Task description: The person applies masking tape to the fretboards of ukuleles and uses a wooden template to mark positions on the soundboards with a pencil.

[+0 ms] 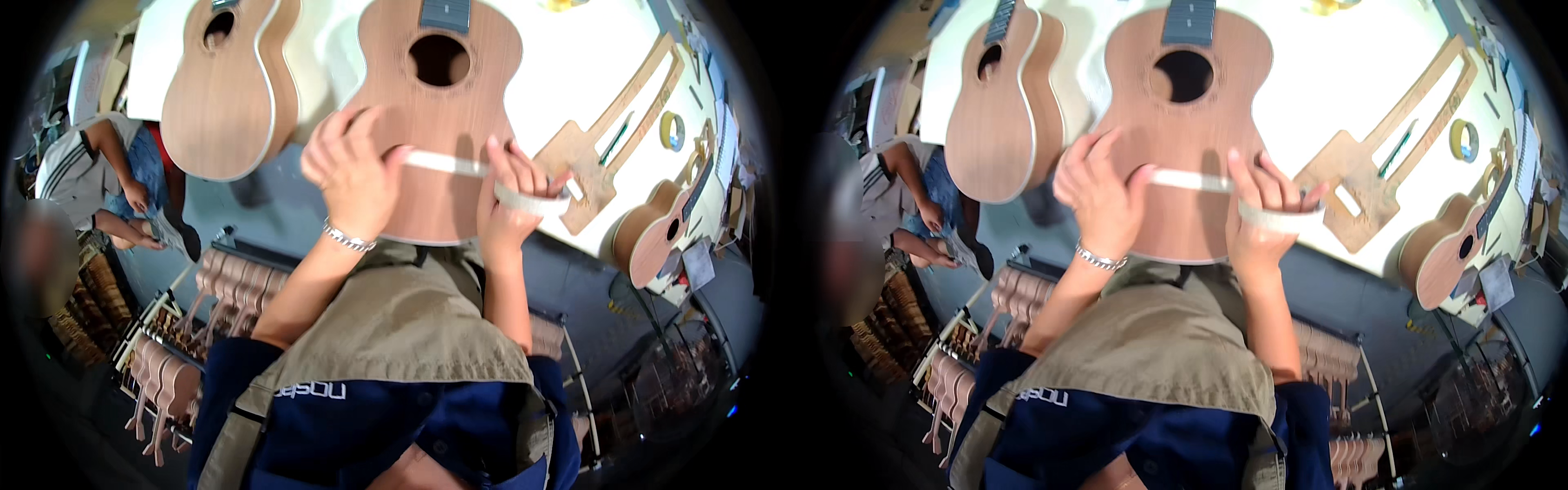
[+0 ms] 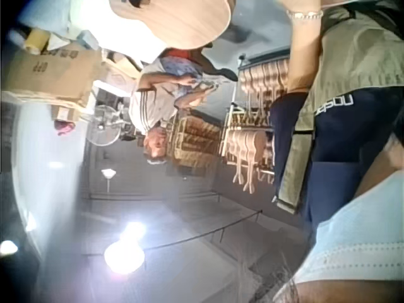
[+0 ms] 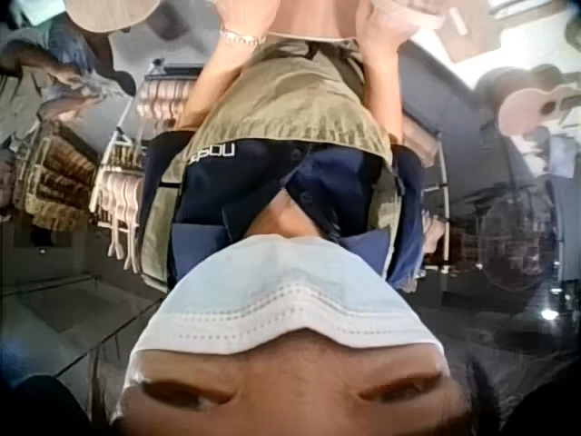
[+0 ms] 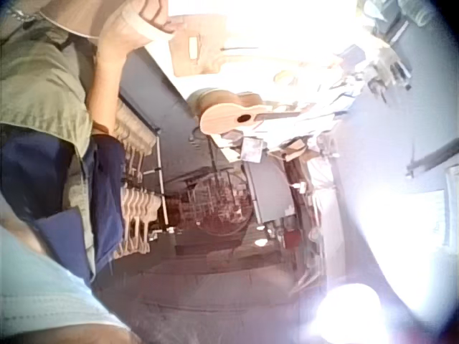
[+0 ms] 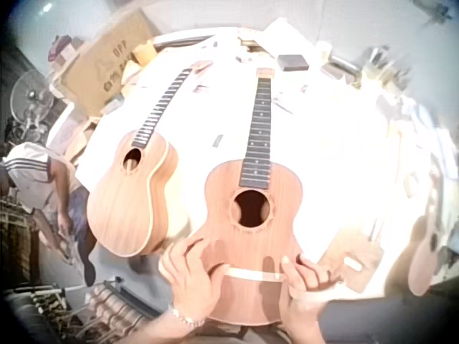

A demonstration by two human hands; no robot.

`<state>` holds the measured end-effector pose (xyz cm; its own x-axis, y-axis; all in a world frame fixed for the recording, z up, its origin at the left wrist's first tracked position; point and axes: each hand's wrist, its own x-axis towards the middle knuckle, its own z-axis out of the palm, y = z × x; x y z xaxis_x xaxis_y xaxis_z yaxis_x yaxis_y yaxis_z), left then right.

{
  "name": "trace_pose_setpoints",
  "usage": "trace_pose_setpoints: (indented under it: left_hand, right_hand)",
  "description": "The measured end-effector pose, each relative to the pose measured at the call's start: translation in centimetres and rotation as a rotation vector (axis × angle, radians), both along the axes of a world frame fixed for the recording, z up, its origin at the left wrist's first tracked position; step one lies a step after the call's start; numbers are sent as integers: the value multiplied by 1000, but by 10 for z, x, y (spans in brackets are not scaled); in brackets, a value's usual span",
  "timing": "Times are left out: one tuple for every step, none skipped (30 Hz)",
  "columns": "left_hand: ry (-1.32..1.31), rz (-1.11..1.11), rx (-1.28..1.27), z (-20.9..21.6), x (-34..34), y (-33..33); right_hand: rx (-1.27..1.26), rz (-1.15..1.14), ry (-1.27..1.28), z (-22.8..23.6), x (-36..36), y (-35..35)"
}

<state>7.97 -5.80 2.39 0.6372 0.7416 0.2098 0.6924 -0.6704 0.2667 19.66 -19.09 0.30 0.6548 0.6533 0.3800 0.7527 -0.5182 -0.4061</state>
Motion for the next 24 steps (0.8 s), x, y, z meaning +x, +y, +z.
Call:
trace_pose_setpoints:
  left_hand:
    - [41, 46, 64, -3, -9, 12]
    - [57, 111, 98, -5, -16, 28]
    - [27, 114, 93, -2, -17, 46]
    - [-9, -13, 19, 1, -8, 75]
    - [-28, -147, -68, 0, 9, 103]
    - [-43, -158, -130, -10, 35, 126]
    - [-58, -169, -194, -25, 63, 151]
    - [-20, -144, -68, -53, 86, 180]
    - [251, -6, 36, -66, 110, 200]
    - [353, 26, -68, -68, 128, 213]
    - [467, 80, -177, -65, 134, 229]
    - [427, 14, -367, -76, 129, 259]
    - [389, -40, -543, -78, 121, 278]
    - [239, -15, -549, -51, 128, 261]
    - [81, 26, -541, -17, 123, 239]
    - [-167, -88, -673, -11, 109, 229]
    - [-420, -175, -785, -1, 85, 219]
    - [-385, -187, -940, 8, 68, 194]
    - [-337, -200, -1092, 20, 55, 158]
    - [-286, -208, -1236, 34, 43, 121]
    - [-248, -199, -1379, 44, 33, 91]
    - [-137, -153, -1413, 50, 30, 64]
    - [-36, -92, -1453, 51, 28, 45]
    - [-15, -87, -1497, 46, 26, 34]
  right_hand:
    - [-9, -9, 0, 2, 0, -1]
    - [-25, -16, -1, 4, 0, -1]
    - [-27, -11, -3, 4, -1, -3]
    - [6, -20, -7, 4, 0, 0]
    - [26, -33, 5, 5, 0, 0]
    - [28, -34, 3, 4, 1, 1]
    - [27, -34, 3, 3, 1, 0]
    - [24, -33, 5, 3, 1, -1]
    - [36, -23, 3, 2, 1, -2]
    - [41, -20, -1, -2, 2, -2]
    - [43, 4, 7, -3, 4, -2]
    - [56, 18, 16, -5, 5, -1]
    - [66, 30, 29, -4, 6, 0]
    - [70, 5, 20, -5, 6, -1]
    - [87, -5, 7, -5, 6, -1]
    - [83, -28, 12, -4, 5, -2]
    - [92, -24, 22, -3, 4, -2]
    - [90, -27, 24, -4, 3, -2]
    - [90, -33, 27, -7, 3, -2]
    - [96, -38, 30, -9, 4, -2]
    - [100, -22, 32, -8, 4, -1]
    - [109, -29, 52, -8, 3, -4]
    - [108, -21, 74, -5, 3, -3]
    - [109, -17, 94, -3, 4, -3]
